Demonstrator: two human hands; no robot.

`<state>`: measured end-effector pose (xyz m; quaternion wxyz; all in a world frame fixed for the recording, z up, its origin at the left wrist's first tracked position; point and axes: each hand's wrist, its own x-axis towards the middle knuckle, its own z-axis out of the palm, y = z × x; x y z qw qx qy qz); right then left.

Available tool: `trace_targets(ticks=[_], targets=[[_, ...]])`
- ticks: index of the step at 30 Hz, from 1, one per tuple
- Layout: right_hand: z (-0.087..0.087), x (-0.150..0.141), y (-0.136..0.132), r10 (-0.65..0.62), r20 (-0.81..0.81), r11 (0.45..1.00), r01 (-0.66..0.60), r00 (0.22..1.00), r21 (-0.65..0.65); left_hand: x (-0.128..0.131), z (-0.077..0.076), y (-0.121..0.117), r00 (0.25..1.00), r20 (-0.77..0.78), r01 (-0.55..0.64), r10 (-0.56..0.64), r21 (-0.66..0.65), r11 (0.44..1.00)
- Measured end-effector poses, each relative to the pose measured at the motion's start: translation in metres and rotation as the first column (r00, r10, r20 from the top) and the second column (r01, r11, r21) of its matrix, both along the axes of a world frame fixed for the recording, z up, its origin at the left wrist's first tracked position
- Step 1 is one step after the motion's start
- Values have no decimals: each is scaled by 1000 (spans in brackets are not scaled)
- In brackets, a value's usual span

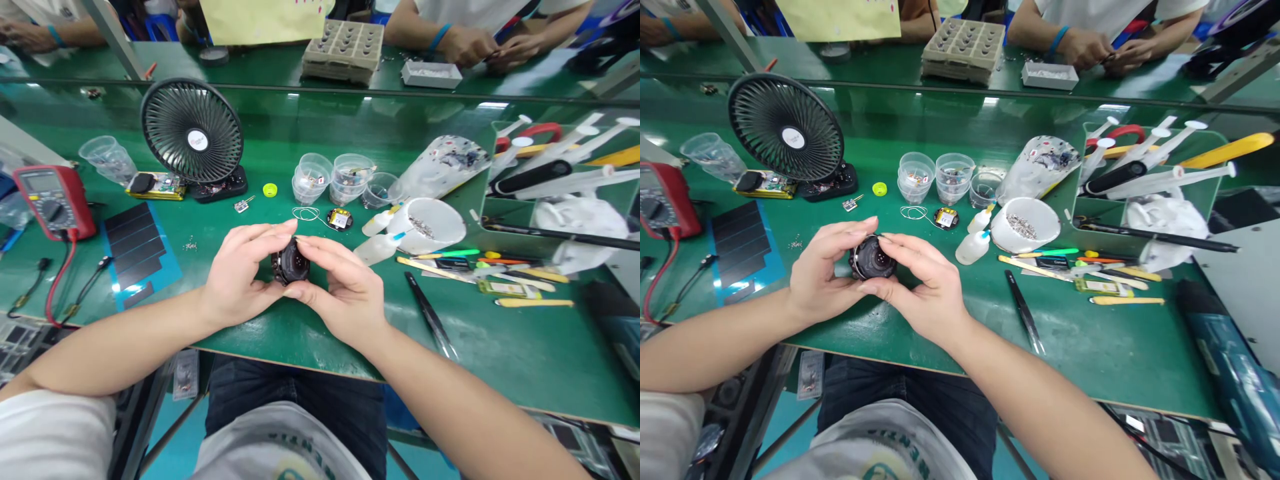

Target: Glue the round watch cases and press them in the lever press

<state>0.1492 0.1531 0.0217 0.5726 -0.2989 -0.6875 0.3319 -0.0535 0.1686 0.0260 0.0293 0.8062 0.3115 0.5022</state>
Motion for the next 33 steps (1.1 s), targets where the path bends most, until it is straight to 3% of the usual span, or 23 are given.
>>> trace_targets(ticks=[7, 13, 18, 23, 33], targets=[[-1, -2, -3, -26, -11, 1000, 26, 1000, 8, 0, -1, -1, 1000, 8, 16, -16, -23, 1000], [-8, -6, -6, 19, -15, 1000, -19, 1000, 17, 2, -9, -2, 989, 115, 104, -92, -104, 989], [-3, -4, -8, 52, 25, 999, -52, 998, -2, 2, -12, -2, 987, 134, 108, -89, -140, 984], [3, 1, -6, 44, 121, 999, -47, 992, 26, -1, -12, 0, 990, 112, 105, -90, -129, 986], [3, 2, -4, 39, 124, 999, -39, 991, -2, -2, -7, 1, 997, 43, 67, -65, -55, 996]])
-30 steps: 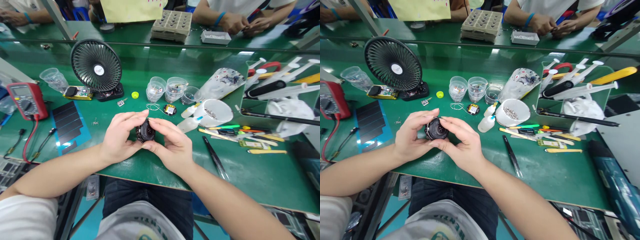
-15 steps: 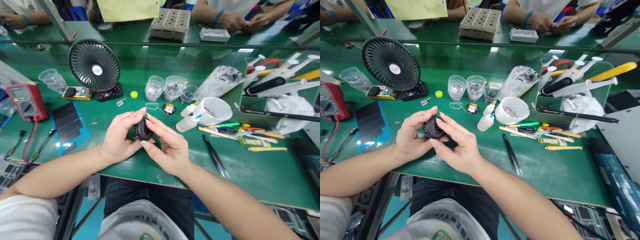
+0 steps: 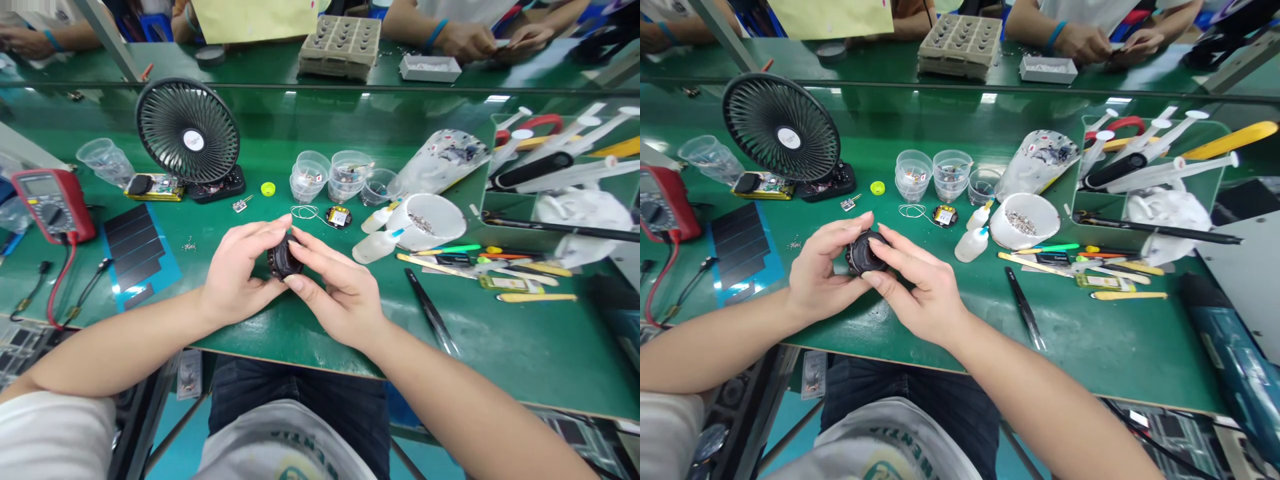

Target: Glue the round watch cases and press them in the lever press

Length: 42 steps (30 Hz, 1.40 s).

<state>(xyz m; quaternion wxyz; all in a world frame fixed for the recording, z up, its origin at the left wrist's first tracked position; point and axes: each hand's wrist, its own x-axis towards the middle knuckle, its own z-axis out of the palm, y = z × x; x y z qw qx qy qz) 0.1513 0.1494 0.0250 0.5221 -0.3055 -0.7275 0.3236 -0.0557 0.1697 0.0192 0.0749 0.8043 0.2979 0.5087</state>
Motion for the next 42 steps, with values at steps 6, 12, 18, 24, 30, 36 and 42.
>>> trace_targets(ticks=[6, 12, 18, 24, 30, 36, 42], targets=[[3, 2, -2, -49, 72, 999, 48, 996, 19, 0, 3, 0, 999, -25, -21, 22, 20, 1000], [4, 3, -2, -45, 51, 998, 43, 998, 44, 0, 3, 1, 999, -35, -32, 33, 22, 999], [4, 1, -3, -66, 53, 997, 64, 996, 35, 0, 5, 1, 998, -53, -39, 41, 27, 999], [6, -1, -2, -126, 3, 990, 125, 992, 58, 2, 8, 0, 996, -54, -66, 68, 41, 997], [4, 3, -1, -77, 73, 993, 70, 994, 94, 1, 4, 0, 998, -35, -58, 59, 11, 998], [2, 5, -2, -88, 92, 989, 76, 992, 130, 1, 6, 1, 997, -43, -56, 56, 17, 998], [2, 3, -1, -93, 75, 991, 85, 993, 104, -1, 8, 1, 996, -67, -64, 66, 32, 997]])
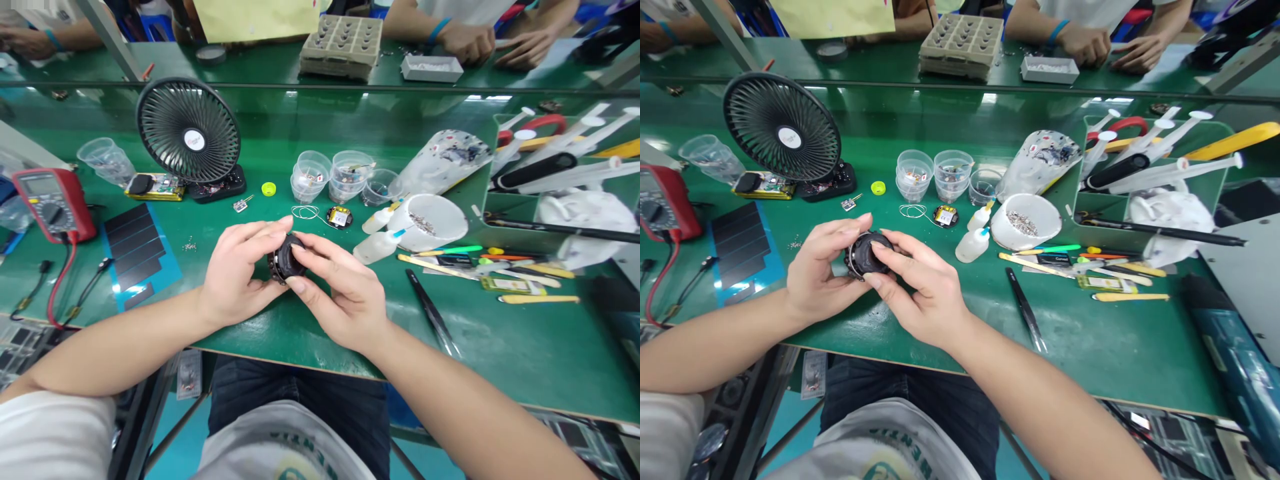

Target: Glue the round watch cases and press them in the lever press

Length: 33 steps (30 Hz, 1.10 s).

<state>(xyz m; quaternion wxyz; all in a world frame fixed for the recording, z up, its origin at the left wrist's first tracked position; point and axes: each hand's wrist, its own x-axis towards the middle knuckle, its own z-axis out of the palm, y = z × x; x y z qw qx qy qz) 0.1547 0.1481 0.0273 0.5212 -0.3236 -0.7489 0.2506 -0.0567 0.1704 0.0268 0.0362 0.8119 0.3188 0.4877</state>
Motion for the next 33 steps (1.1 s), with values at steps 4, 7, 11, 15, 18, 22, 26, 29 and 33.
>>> trace_targets(ticks=[4, 7, 11, 15, 18, 22, 26, 29, 33], targets=[[0, 0, 0, 10, -9, 1000, -10, 1000, -1, 1, 0, 0, 1000, -9, -18, 19, 23, 1000], [0, 0, 0, 30, -31, 1000, -30, 999, -2, 1, 1, -1, 1000, -5, -26, 26, 33, 999], [1, 1, 0, 33, -23, 999, -34, 999, -14, 1, 0, -1, 999, -20, -37, 37, 22, 999], [1, 0, 0, 32, -30, 999, -33, 999, -15, 1, 0, -1, 1000, -11, -26, 26, 4, 1000], [1, -1, 0, 13, -20, 1000, -14, 1000, -18, 1, 0, -1, 1000, -13, -24, 24, 1, 1000], [0, -2, -1, -7, -37, 1000, 6, 999, -18, 2, 1, -1, 999, -17, -37, 37, 14, 999], [-1, -3, -2, -16, -35, 999, 15, 999, -39, 1, 0, -1, 999, -7, -31, 31, 20, 999], [-1, -2, -2, -12, -18, 999, 11, 1000, -53, 1, -1, -1, 1000, -4, -23, 23, 20, 1000], [0, -2, -1, -5, -12, 999, 4, 1000, -49, 1, -2, -1, 999, -10, -32, 32, -1, 999]])
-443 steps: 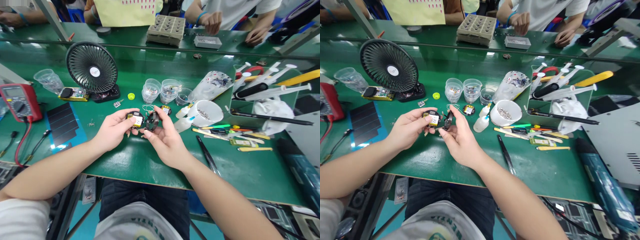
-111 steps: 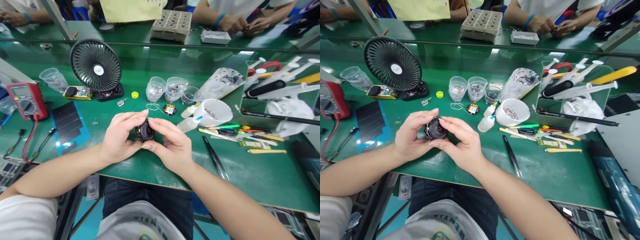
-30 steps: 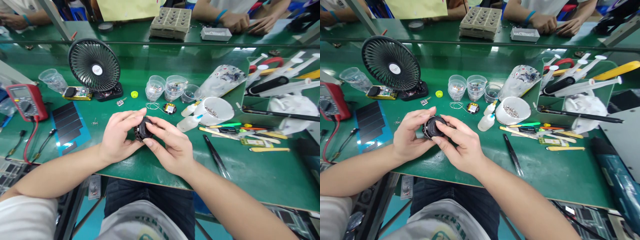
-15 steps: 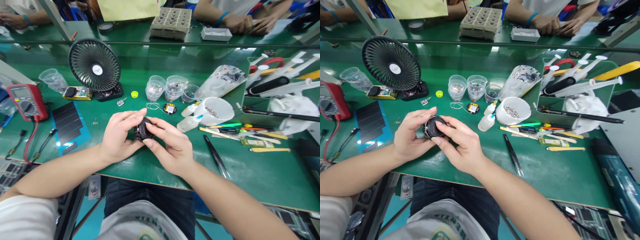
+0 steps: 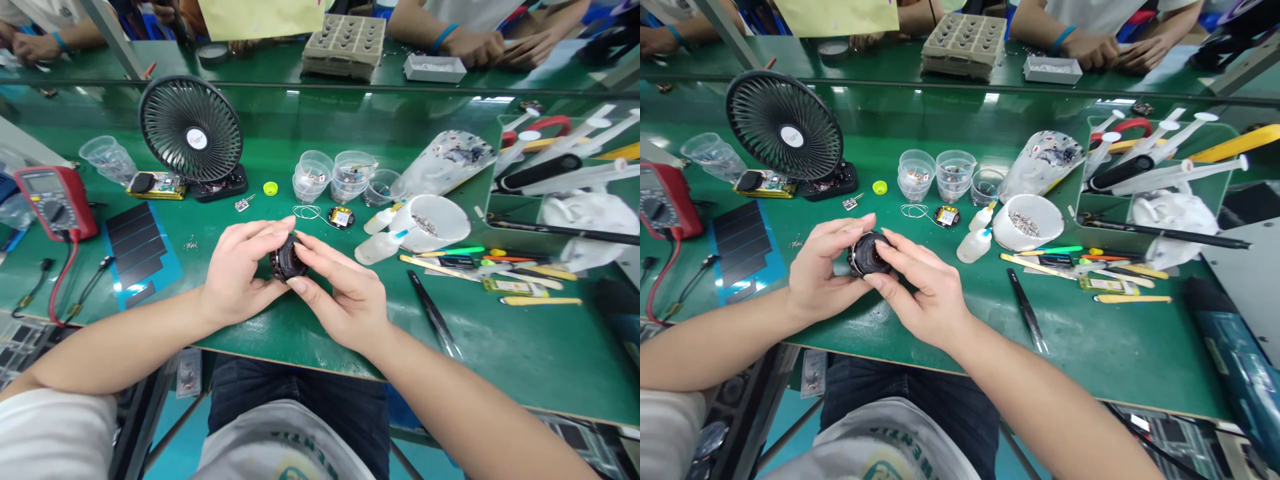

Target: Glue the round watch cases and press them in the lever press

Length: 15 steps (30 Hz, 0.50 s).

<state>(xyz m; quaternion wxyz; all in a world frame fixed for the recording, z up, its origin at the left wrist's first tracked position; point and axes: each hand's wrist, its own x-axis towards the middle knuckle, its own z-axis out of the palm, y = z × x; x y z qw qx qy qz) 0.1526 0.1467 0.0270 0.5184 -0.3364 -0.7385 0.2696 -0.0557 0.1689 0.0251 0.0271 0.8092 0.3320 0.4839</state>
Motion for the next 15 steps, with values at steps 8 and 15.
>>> trace_targets(ticks=[8, 15], targets=[[1, -1, 1, -8, -20, 1000, 8, 1000, 1, 1, -2, -1, 1000, 14, -10, 10, -3, 1000], [2, 0, -1, 13, -32, 999, -15, 999, -45, 1, 1, -3, 1000, 12, -4, 3, 8, 1000]])
